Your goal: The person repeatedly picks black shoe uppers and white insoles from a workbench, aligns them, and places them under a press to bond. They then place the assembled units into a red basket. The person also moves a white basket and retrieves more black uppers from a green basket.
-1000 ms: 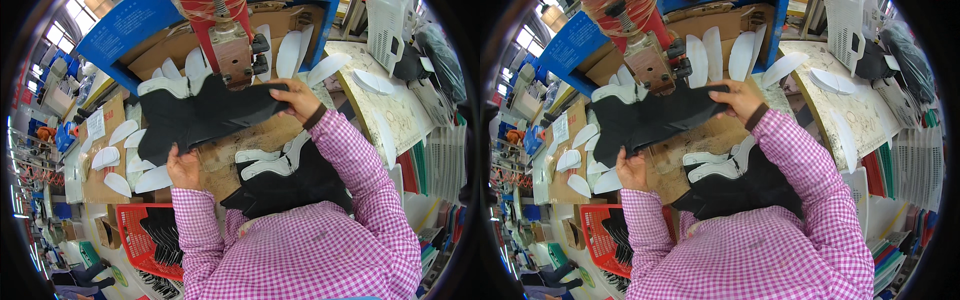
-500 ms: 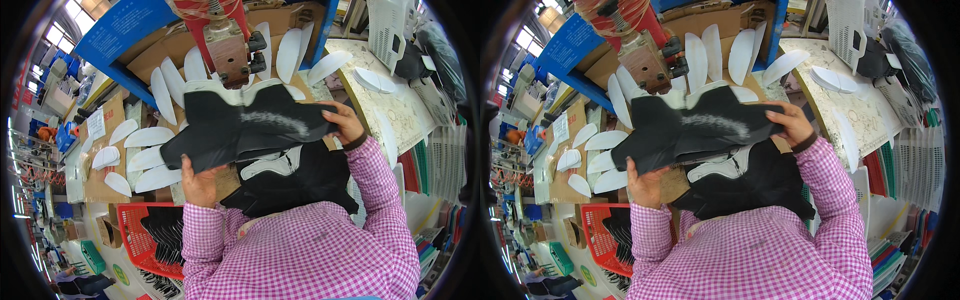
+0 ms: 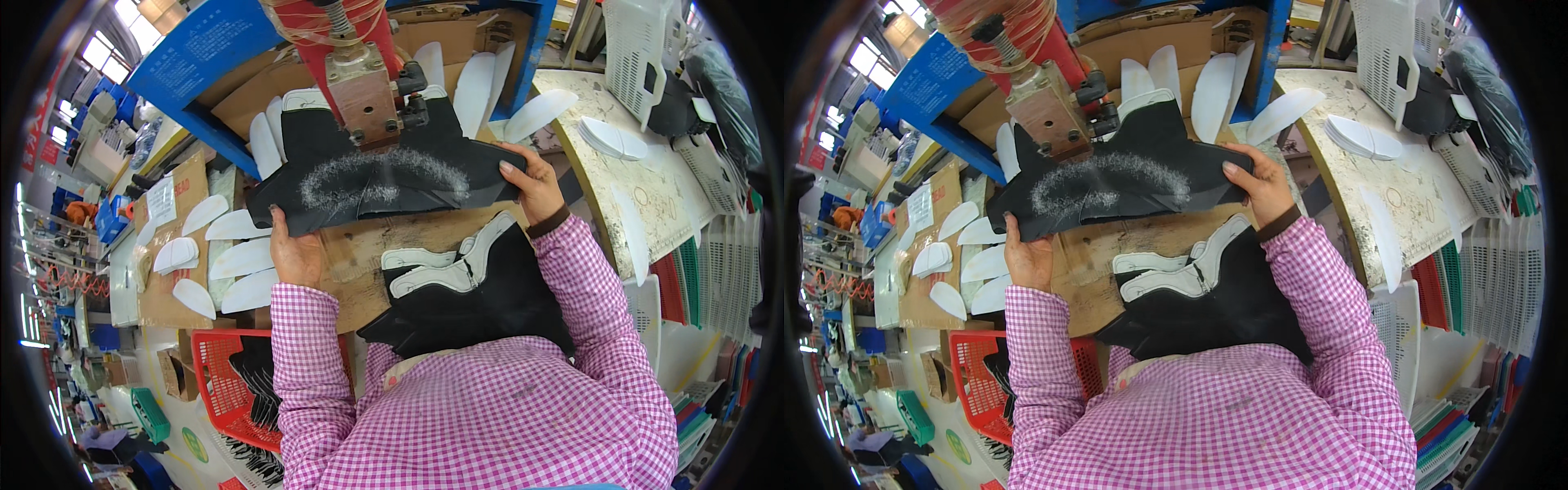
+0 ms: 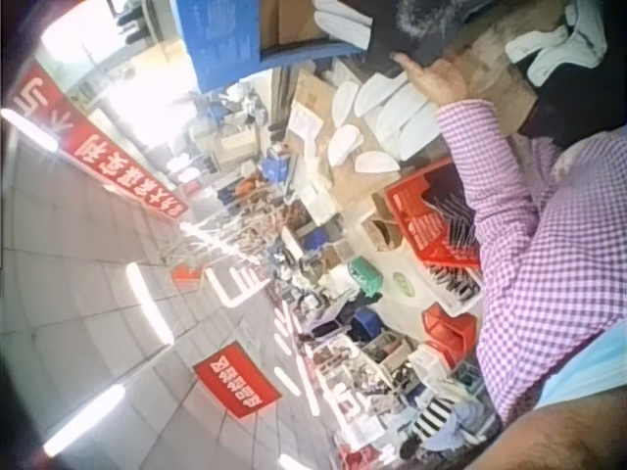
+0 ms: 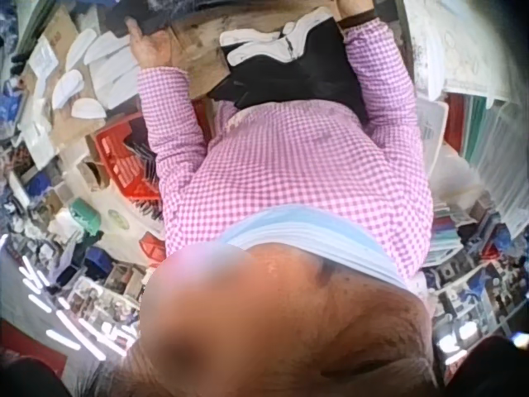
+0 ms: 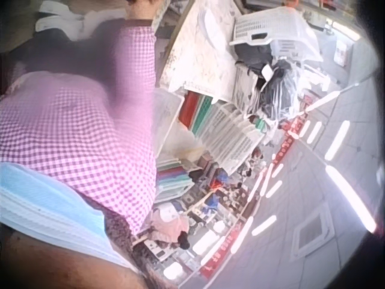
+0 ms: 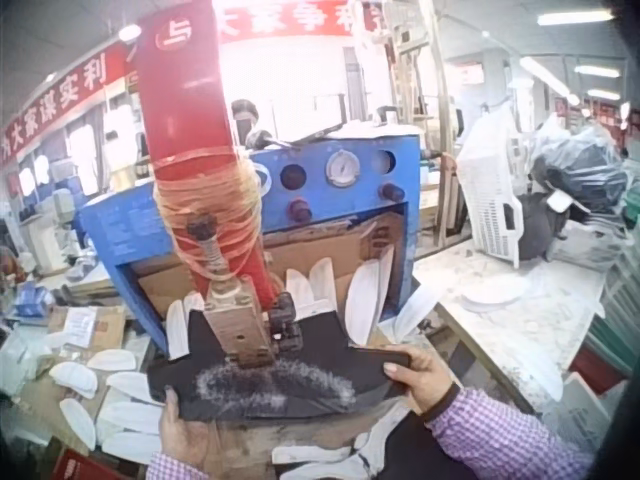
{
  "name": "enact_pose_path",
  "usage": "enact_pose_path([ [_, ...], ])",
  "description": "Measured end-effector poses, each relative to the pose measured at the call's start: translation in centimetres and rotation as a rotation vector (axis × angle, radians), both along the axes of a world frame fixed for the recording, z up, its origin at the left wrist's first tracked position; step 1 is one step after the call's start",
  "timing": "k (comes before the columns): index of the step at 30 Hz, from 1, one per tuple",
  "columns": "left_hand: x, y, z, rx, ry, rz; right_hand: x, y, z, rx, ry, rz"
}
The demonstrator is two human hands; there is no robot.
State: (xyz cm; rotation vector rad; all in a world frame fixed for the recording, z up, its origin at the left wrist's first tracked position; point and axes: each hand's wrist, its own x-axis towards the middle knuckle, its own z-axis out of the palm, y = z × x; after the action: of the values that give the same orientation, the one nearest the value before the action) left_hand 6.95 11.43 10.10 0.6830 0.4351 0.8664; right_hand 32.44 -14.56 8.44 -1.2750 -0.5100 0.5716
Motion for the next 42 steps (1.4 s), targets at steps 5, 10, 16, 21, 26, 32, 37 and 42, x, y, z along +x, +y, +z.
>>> enact_pose_path([
  [5, 3.4, -3.5, -1.0, 0.055, 0.038, -0.114, 3.5, -3.3, 0.5, 0.102, 0.032, -0.102],
  [10, 3.8, -6.1, -2.1, -0.05, 0.016, -0.189, 2.8, -7.4, 0.5, 0.065, 0.012, -0.087],
  [16, -2.6, -3.2, -2.1, 0.649, 0.547, -0.015, -0.1, -4.0, -1.5, 0.088, 0.08, 0.003],
  [21, 0.1, -3.7, -4.1, 1.034, 0.632, -0.002, 0.9, -6.9, -0.1, -0.015, 0.133, -0.154],
  [26, -1.7, -1.4, -2.2, 0.122, 0.011, -0.027, -0.8, -2.9, 0.1, 0.068, 0.111, 0.024],
  [32, -7.0, 1.5, 1.4, 0.15, 0.048, 0.13, -2.5, 4.6, 2.0, 0.086, 0.08, 0.151],
  [37, -5.3, 2.1, 2.2, 0.149, 0.045, 0.111, -1.4, 5.8, 3.1, 0.209, 0.083, 0.151],
  [42, 0.7, 1.8, -0.2, 0.128, -0.037, -0.015, 1.7, 1.8, 4.1, 0.136, 0.054, 0.007],
])
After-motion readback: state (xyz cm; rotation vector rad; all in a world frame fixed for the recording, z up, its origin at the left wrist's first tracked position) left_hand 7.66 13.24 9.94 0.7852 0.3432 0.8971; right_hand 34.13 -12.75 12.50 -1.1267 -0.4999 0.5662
